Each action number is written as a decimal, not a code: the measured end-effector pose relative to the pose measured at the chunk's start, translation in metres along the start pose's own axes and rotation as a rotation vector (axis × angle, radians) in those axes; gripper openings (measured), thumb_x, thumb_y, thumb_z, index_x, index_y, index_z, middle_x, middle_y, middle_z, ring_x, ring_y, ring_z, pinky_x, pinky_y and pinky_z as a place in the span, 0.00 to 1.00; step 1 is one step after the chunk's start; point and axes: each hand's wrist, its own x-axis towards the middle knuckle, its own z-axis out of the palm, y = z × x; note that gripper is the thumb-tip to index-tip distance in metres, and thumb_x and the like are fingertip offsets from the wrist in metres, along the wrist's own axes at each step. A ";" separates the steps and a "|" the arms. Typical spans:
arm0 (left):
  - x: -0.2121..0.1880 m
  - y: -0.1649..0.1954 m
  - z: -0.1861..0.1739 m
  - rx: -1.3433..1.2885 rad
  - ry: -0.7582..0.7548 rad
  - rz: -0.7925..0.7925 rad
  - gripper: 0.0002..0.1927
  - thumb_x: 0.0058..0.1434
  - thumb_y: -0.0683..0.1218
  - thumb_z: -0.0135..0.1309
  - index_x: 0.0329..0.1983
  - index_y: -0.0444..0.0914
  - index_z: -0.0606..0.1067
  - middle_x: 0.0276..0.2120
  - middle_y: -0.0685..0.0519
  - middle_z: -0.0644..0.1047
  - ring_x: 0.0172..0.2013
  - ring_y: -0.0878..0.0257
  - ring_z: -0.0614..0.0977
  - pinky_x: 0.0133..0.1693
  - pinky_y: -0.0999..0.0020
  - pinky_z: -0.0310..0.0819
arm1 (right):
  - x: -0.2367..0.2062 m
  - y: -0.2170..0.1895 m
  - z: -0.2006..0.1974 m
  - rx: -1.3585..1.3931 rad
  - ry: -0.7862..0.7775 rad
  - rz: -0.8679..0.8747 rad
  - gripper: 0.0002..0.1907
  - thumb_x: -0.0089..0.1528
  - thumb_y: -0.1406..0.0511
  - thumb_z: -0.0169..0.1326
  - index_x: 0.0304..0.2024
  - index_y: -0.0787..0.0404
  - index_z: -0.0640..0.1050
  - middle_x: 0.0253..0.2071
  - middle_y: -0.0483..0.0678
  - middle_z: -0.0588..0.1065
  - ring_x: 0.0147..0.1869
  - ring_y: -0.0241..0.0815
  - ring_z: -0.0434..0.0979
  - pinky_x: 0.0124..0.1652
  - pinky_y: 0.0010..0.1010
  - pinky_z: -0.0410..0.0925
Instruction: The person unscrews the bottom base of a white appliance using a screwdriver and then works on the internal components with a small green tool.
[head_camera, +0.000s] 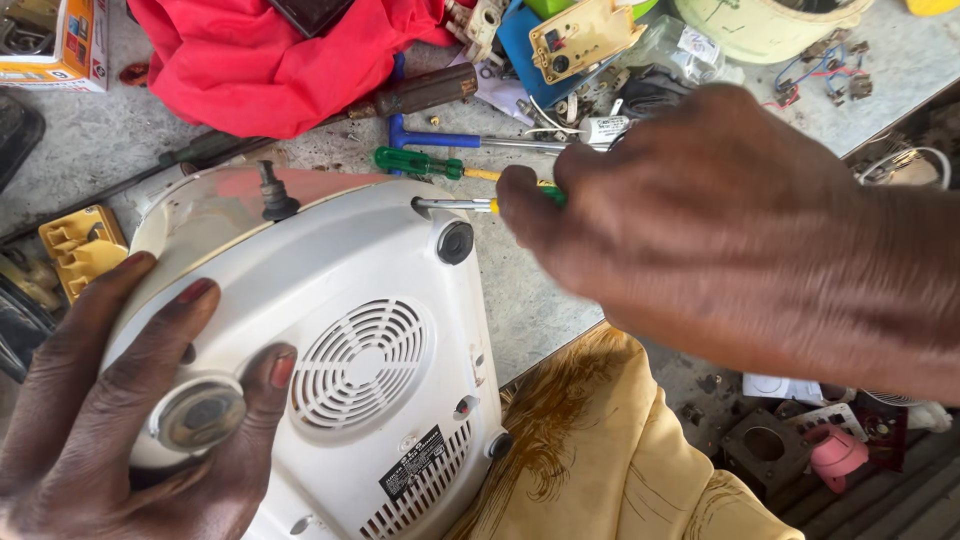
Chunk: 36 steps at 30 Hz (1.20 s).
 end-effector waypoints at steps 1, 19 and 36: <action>0.001 -0.003 -0.001 0.010 -0.011 0.073 0.12 0.48 0.46 0.71 0.36 0.44 0.83 0.46 0.34 0.79 0.50 0.28 0.82 0.44 0.43 0.84 | -0.002 -0.002 0.002 -0.063 0.017 -0.027 0.28 0.60 0.63 0.54 0.60 0.71 0.72 0.23 0.52 0.70 0.15 0.33 0.69 0.14 0.31 0.64; -0.002 0.026 0.021 -0.215 0.316 -0.495 0.24 0.56 0.42 0.72 0.55 0.35 0.80 0.57 0.41 0.79 0.53 0.50 0.83 0.54 0.60 0.78 | 0.017 0.010 0.049 0.380 0.836 0.087 0.18 0.58 0.51 0.59 0.41 0.54 0.82 0.30 0.46 0.79 0.33 0.40 0.78 0.26 0.43 0.70; -0.031 0.009 0.001 -0.242 0.288 -0.477 0.25 0.53 0.43 0.71 0.54 0.34 0.78 0.57 0.39 0.77 0.55 0.46 0.83 0.55 0.58 0.80 | 0.013 -0.003 -0.015 0.678 -0.081 0.138 0.17 0.55 0.65 0.60 0.45 0.63 0.76 0.23 0.49 0.75 0.28 0.46 0.78 0.34 0.47 0.70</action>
